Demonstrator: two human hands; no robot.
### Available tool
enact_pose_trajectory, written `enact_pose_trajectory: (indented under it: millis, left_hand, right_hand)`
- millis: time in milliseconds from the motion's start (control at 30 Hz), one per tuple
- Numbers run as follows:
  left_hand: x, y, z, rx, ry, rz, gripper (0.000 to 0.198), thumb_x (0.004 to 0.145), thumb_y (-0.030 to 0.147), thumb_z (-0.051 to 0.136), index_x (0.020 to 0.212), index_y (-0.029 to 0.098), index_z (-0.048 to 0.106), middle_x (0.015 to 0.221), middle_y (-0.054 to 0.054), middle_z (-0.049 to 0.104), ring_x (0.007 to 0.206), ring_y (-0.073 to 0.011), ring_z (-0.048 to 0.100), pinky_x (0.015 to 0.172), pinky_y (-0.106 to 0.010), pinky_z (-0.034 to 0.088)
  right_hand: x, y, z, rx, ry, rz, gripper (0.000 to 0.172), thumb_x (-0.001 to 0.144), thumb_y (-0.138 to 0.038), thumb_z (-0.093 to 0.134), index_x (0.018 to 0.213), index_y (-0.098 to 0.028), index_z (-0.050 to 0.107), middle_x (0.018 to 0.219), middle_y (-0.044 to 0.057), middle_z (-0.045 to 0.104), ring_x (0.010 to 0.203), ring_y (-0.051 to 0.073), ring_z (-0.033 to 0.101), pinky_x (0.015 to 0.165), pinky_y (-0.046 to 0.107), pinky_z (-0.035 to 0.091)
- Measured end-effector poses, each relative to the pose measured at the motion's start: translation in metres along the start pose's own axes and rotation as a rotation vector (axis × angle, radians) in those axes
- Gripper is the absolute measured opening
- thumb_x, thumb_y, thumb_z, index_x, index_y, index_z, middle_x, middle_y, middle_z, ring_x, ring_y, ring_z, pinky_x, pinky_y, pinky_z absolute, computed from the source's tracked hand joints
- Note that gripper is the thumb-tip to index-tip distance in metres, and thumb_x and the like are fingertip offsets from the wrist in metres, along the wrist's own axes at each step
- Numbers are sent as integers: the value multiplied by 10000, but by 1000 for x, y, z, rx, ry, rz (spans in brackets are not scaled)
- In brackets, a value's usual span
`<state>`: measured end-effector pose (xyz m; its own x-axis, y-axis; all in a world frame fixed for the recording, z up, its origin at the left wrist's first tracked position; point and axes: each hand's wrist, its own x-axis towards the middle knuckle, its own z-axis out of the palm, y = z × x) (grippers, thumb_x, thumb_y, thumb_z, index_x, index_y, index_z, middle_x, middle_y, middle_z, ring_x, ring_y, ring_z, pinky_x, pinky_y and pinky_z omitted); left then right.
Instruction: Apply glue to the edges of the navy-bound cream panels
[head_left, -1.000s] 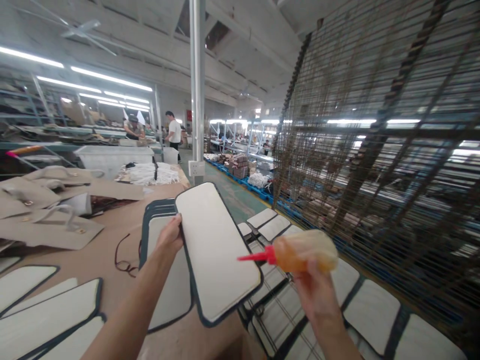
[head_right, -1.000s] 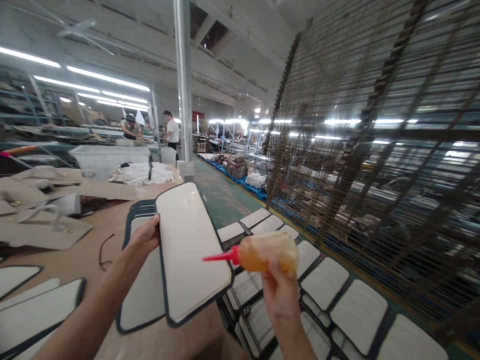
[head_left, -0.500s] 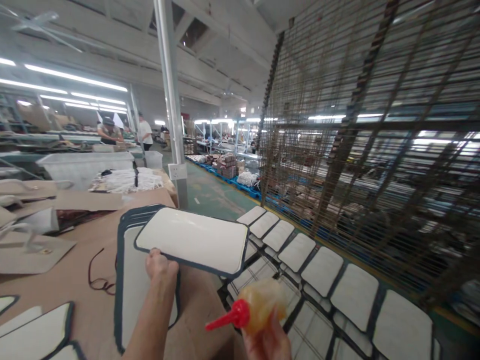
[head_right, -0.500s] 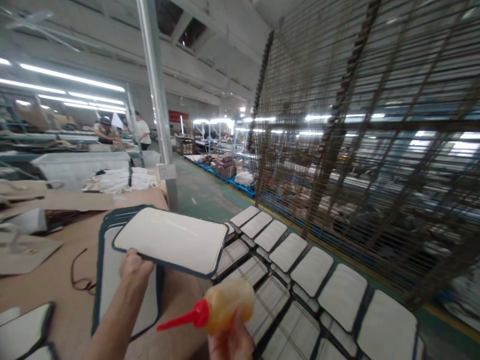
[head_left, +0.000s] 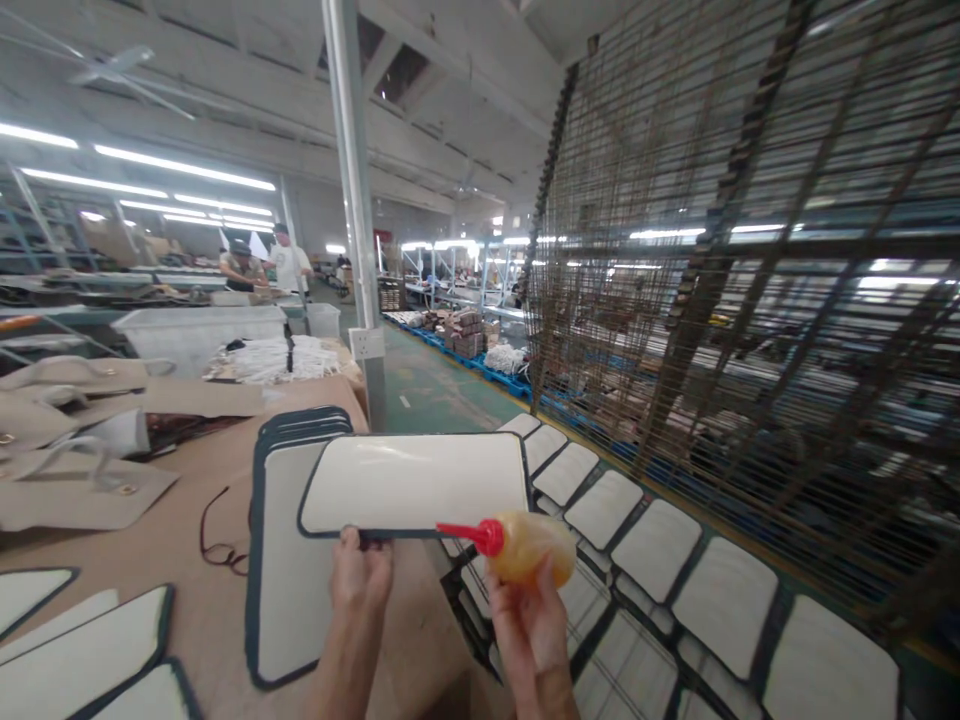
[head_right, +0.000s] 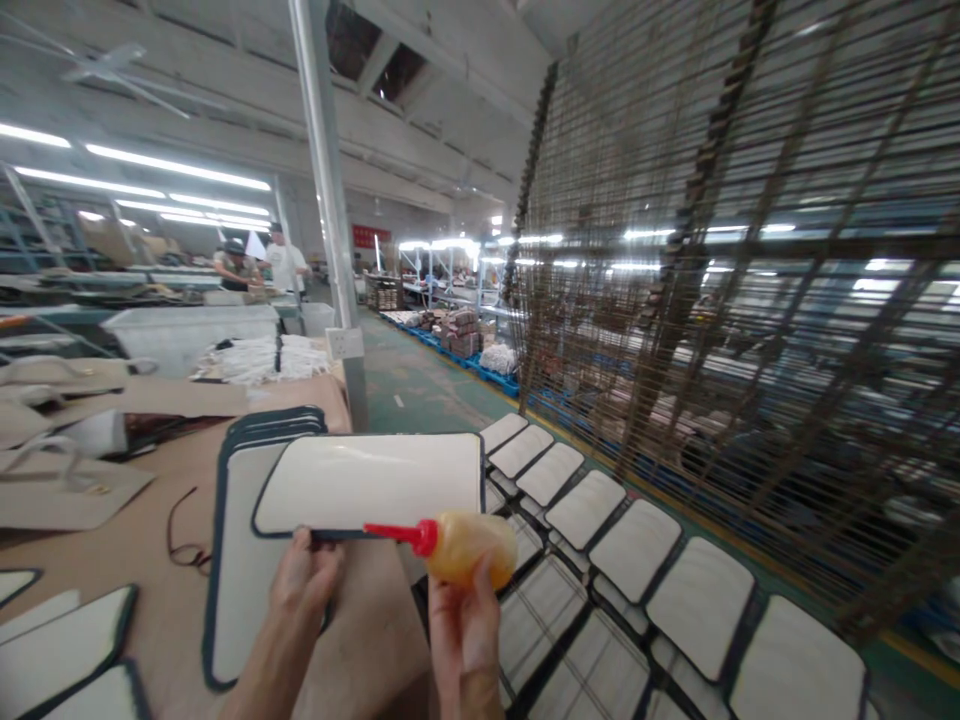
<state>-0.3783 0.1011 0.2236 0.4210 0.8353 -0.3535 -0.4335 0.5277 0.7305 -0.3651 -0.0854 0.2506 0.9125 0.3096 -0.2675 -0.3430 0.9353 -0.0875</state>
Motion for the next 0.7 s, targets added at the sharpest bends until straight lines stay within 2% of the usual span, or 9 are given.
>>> enact_pose_trajectory:
  millis: [133,233,333,433,567,700]
  left_hand:
    - [-27,-1,-6,-249,-19,-234,284,886,90,362,668,210,499,690,18,624,695,-102,609,779,-257,506]
    - [-38,-7,-20,-317,-103,-376,327,863,58,364,646,189,570,702,-17,652,772,-149,638,869,-376,503]
    - [-39,-13,-39,-367,-212,-467,348,825,36,353,614,157,601,761,-54,675,849,-209,650,922,-530,464]
    - [-33,-17,-54,-419,-216,-520,338,796,42,340,615,144,607,832,-83,680,915,-256,646,929,-609,427]
    - [-27,-21,-69,-446,-195,-539,287,782,101,346,648,146,596,942,-122,669,1025,-312,617,927,-622,419]
    - [-43,-36,-97,-269,-288,-596,193,800,291,512,874,149,620,1103,-196,631,1095,-362,578,868,-515,489]
  right_hand:
    - [14,-14,0,-26,33,-34,514,316,-230,926,779,-180,708,886,48,687,778,183,650,740,296,561]
    - [22,-24,-2,-33,33,-66,525,355,-223,923,830,-189,702,931,35,684,827,179,649,747,298,562]
    - [28,-30,-8,-51,37,-81,541,366,-233,923,856,-188,697,956,31,681,868,185,647,757,302,562]
    - [33,-31,-16,-87,28,-72,499,393,-267,920,829,-183,692,921,22,686,855,173,649,774,304,558]
    - [35,-29,-20,-163,-20,-67,455,446,-325,906,823,-196,687,908,6,687,871,163,647,808,310,549]
    - [31,-31,-10,-159,-31,-84,488,397,-283,918,819,-193,688,883,29,688,836,183,652,779,326,559]
